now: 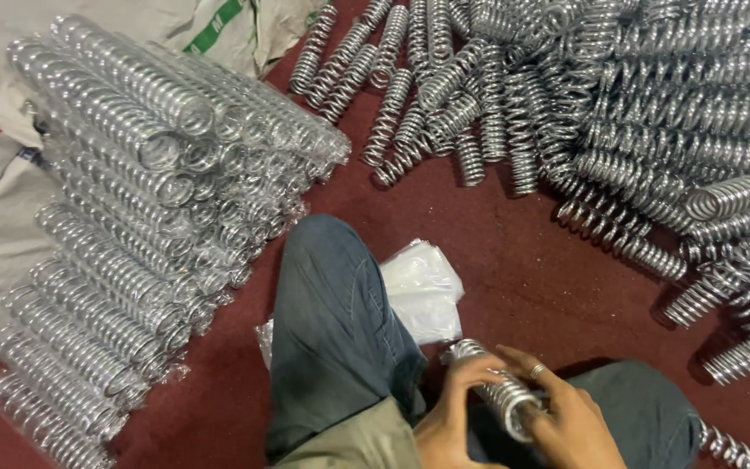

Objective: The person puts individual metal springs into small plastic bags while sitting on the floor.

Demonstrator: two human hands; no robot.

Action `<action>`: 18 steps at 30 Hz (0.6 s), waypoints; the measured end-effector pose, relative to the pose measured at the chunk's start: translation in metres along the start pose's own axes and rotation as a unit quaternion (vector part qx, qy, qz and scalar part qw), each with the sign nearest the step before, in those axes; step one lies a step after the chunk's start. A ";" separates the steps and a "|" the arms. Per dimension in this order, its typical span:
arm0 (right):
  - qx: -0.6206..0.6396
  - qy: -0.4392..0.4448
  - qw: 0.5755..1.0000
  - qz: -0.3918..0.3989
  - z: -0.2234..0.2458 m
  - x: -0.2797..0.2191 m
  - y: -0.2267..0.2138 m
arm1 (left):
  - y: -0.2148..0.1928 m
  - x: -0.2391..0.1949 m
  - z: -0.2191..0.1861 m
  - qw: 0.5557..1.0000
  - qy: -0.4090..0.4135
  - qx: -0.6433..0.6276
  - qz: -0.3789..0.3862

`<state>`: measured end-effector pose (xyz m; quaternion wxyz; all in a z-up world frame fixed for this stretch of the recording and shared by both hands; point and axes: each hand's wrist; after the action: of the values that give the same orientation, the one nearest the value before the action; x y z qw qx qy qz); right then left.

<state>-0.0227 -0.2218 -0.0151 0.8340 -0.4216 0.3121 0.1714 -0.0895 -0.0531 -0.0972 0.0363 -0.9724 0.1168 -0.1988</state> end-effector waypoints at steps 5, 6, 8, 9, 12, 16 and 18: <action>0.143 -0.157 0.964 -0.156 0.029 -0.014 0.048 | -0.023 -0.022 0.025 0.825 -0.406 -0.333 -0.211; 0.206 -0.375 0.886 -0.181 0.030 -0.018 0.060 | -0.039 -0.002 0.000 0.765 -0.381 -0.437 -0.280; 0.182 -0.423 0.873 -0.159 0.071 -0.056 0.062 | -0.070 0.030 -0.024 0.831 -0.178 -0.420 -0.319; 0.159 -0.467 0.858 -0.141 0.093 -0.075 0.062 | -0.087 0.047 -0.036 0.861 0.031 -0.383 -0.335; 0.075 -0.489 0.830 -0.259 0.073 -0.065 0.036 | -0.178 0.094 -0.036 0.871 0.140 -0.151 -0.446; 0.046 -0.407 0.863 -0.295 -0.059 0.016 -0.061 | -0.315 0.118 -0.048 0.845 0.173 0.059 -0.502; 0.016 -0.347 0.889 -0.299 -0.162 0.056 -0.095 | -0.369 0.131 -0.056 0.773 -0.012 0.347 -0.530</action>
<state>0.0107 -0.4078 -0.0688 0.9073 -0.3956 -0.1351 0.0445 0.0836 0.2723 0.0468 0.2613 -0.8038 -0.4949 -0.2017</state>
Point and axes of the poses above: each hand's wrist, its own x-axis towards the middle knuckle, its own y-axis out of the palm, z = x × y, and after that the axes turned 9 degrees about x, right-handed
